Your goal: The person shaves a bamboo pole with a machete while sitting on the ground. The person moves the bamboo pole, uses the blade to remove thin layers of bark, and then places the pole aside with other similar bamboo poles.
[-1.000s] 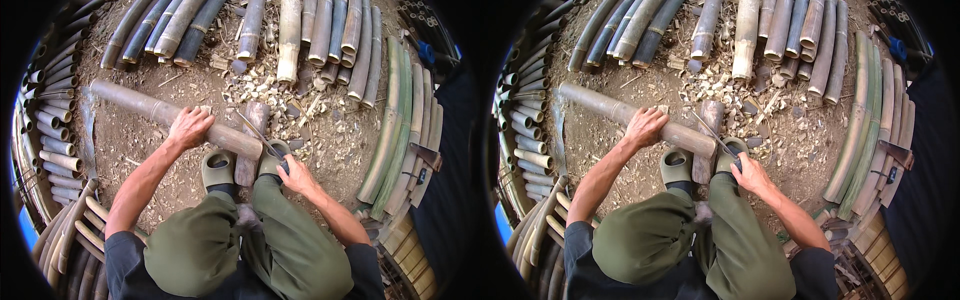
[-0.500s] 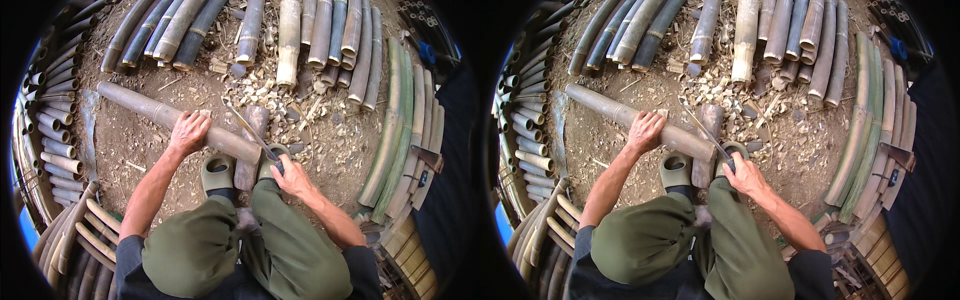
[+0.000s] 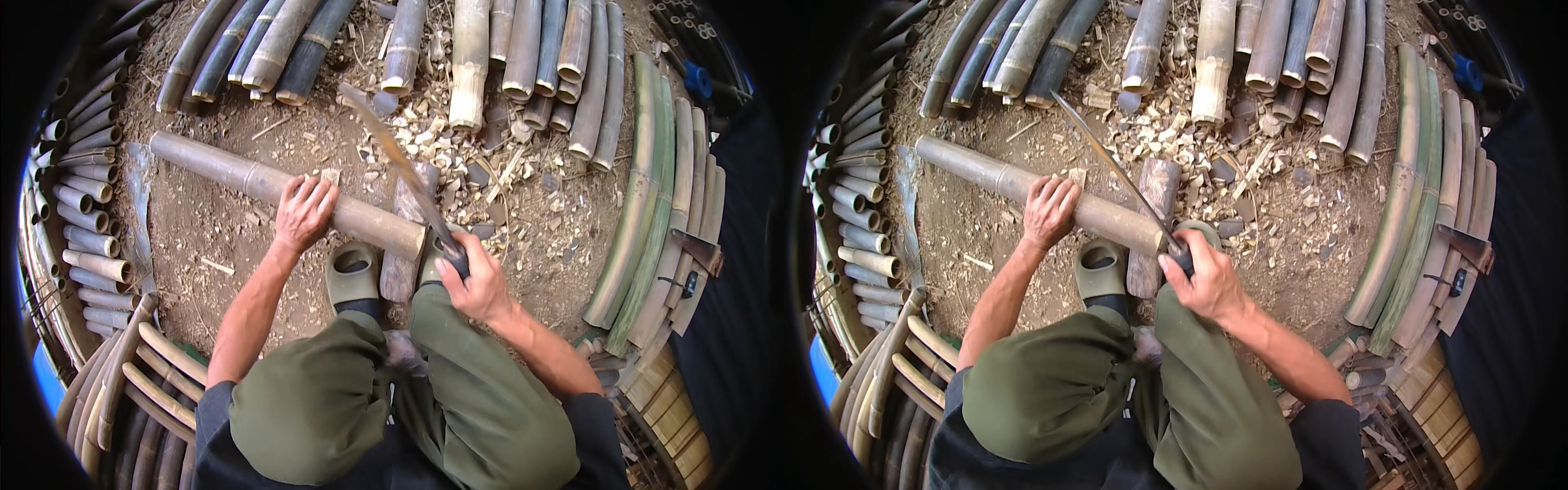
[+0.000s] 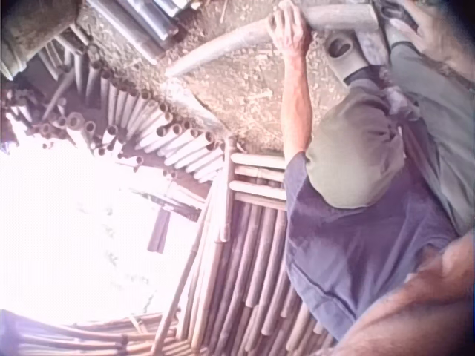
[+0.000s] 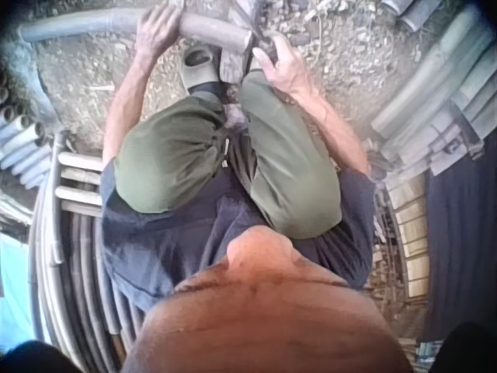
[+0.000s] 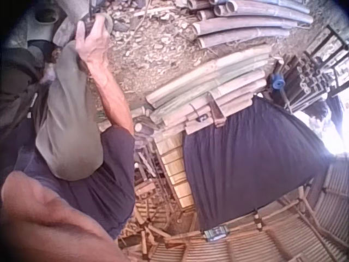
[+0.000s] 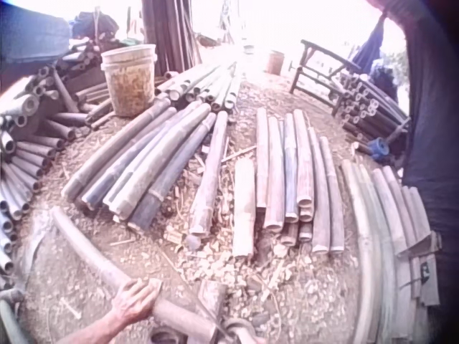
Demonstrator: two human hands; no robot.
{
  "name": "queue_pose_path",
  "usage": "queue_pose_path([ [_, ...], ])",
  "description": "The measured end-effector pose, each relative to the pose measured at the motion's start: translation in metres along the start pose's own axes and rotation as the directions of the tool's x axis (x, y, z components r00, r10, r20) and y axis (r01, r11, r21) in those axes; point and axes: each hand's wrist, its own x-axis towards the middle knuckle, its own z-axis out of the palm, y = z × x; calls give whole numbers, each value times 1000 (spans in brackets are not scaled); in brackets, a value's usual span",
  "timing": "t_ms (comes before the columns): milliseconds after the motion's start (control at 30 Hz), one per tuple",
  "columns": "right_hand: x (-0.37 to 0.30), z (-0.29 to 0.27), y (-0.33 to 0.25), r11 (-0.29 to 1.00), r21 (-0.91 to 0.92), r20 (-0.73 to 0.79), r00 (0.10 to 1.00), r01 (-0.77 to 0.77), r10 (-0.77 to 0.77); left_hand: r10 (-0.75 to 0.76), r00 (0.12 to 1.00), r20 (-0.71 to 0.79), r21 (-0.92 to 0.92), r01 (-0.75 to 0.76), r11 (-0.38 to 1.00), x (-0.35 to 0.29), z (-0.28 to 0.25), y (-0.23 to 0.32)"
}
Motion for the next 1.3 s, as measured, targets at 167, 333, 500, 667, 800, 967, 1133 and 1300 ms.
queue_pose_path([
  [167,-42,14,65,863,-421,225,889,-279,398,-38,999,22,47,37,998,-10,-1,20],
  [333,-48,-4,39,947,-140,208,927,-287,312,-21,881,472,-22,36,999,5,-43,35],
  [500,-39,-8,-17,999,20,15,999,-34,34,26,731,682,-102,61,993,17,-25,18],
  [667,-63,21,59,895,-429,201,953,-123,227,8,693,721,-106,99,989,19,-20,1],
  [800,-18,11,26,943,-199,246,918,-267,311,-34,668,743,-63,121,991,15,-10,-21],
  [967,-43,12,15,997,-64,29,999,-32,34,-7,805,593,-110,90,990,-3,-4,15],
  [1133,-21,27,42,911,-286,257,892,-297,371,-20,852,524,-18,34,999,-6,-7,-24],
  [1300,-28,23,3,997,36,-47,997,65,-64,-17,945,327,-102,53,993,-33,3,7],
])
